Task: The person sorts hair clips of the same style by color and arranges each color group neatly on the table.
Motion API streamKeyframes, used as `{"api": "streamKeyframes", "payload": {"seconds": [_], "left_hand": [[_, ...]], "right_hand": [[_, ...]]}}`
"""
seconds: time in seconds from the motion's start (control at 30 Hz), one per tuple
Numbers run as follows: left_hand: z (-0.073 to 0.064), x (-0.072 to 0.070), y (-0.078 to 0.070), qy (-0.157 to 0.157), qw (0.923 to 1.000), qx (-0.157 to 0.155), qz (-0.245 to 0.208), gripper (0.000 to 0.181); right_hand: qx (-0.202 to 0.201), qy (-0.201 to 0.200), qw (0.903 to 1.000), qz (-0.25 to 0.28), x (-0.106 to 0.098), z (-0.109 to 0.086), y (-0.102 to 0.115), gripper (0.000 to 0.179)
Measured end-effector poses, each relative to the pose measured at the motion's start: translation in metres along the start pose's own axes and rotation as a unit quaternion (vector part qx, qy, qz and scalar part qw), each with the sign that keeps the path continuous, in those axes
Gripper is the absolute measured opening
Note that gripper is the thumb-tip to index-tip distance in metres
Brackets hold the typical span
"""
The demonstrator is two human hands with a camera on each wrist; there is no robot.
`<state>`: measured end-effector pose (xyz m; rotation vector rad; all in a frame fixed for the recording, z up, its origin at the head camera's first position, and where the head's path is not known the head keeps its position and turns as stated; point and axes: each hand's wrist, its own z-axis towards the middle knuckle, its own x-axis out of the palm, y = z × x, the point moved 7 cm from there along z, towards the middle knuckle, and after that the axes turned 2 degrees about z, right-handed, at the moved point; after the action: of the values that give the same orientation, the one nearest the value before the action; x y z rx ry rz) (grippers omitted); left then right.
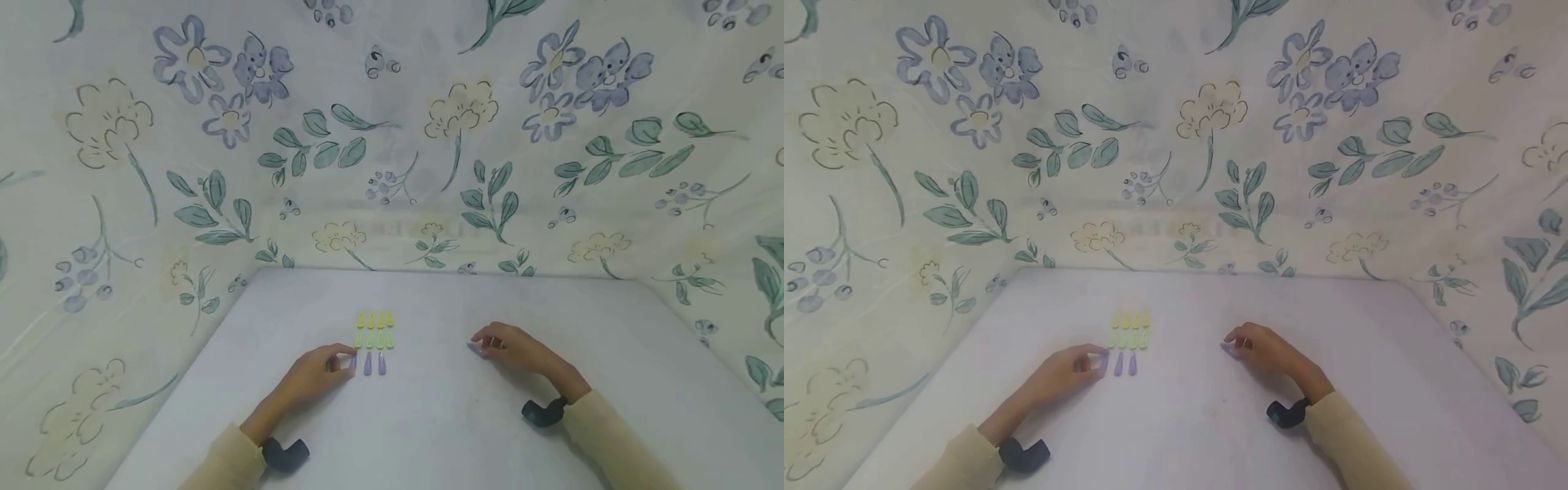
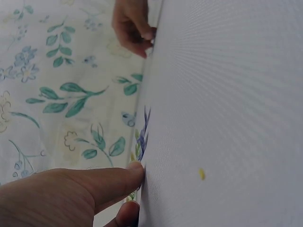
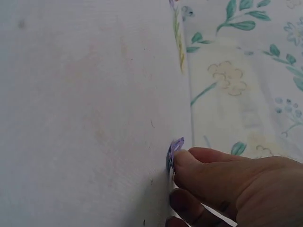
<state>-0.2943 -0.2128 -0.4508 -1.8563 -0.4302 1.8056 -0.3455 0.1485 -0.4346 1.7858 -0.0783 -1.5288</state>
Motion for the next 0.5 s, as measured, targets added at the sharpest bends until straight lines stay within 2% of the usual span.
{"api": "streamKeyframes", "payload": {"seconds": [0.07,0.27,0.5], "left_hand": [[0.0001,-0.0001,0.0004,0.002,1.0,0.0,0.0,0.038],[0.0037,-0.0018,0.0011,0.002,1.0,0.006,0.004,0.038],[0.0085,-0.0034,0.0028,0.0,0.9998,0.017,0.006,0.038]], "right_hand": [[0.009,0.004,1.0,0.0,0.0024,0.001,-0.0023,0.03],[-0.003,0.01,0.9999,-0.007,0.0034,0.003,-0.0014,0.042],[0.007,0.015,0.9999,-0.003,0.0,0.0025,0.0001,0.032]]}}
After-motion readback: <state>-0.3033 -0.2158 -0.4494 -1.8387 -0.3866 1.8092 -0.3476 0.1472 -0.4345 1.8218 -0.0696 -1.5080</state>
